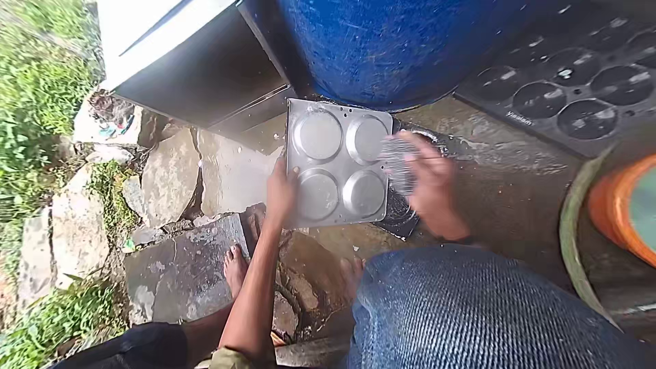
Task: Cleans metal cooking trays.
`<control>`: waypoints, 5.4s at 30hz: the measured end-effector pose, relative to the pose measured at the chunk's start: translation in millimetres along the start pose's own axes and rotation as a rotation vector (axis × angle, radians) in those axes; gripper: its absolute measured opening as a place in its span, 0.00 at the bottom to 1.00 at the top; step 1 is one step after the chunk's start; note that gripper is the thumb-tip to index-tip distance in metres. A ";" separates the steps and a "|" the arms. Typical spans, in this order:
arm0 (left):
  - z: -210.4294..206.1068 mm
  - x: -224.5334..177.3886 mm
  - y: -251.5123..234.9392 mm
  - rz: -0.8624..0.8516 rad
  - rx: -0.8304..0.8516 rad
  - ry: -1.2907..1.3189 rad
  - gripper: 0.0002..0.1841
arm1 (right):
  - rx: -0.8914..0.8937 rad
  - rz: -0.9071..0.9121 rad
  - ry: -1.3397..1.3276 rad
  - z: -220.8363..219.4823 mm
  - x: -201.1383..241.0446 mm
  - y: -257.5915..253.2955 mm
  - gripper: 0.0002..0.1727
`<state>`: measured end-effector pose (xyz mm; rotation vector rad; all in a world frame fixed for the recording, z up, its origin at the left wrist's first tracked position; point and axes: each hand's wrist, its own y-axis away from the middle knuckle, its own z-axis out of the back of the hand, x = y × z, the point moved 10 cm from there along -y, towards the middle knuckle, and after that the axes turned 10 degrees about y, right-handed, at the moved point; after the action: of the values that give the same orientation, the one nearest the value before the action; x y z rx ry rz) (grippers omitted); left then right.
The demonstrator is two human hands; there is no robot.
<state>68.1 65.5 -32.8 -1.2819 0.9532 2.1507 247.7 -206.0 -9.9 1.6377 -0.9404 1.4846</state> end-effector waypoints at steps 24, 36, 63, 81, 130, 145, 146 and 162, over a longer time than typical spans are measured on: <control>-5.8 -6.7 25.7 -0.104 -0.121 -0.214 0.10 | 0.129 0.652 0.792 -210.3 29.5 -34.5 0.13; 1.5 -12.1 28.9 -0.172 -0.147 -0.242 0.12 | -0.150 0.313 0.713 -147.8 5.1 -125.3 0.15; -3.5 -23.7 33.8 -0.290 -0.224 -0.326 0.13 | -0.073 0.599 0.671 -202.8 51.1 -89.3 0.09; 6.0 -17.5 29.4 -0.314 -0.265 -0.260 0.13 | -0.133 0.462 0.692 -147.5 16.7 -129.8 0.13; 22.5 10.0 8.5 -0.148 -0.239 -0.041 0.09 | 0.038 0.297 0.874 -123.3 -59.7 40.3 0.18; 18.9 -3.2 13.0 -0.047 -0.156 0.208 0.31 | 0.214 0.571 0.724 -224.8 5.2 42.9 0.22; 20.2 4.6 13.8 -0.024 -0.167 0.247 0.31 | 0.238 0.574 0.719 -222.3 -1.2 52.2 0.23; 1.7 16.5 -2.3 0.053 0.001 0.421 0.26 | 0.348 0.535 0.631 -208.7 -17.3 79.4 0.15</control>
<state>61.1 68.9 -47.7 -1.7698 1.1582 1.9520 78.8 -59.0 -8.4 1.0260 -0.8080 2.4521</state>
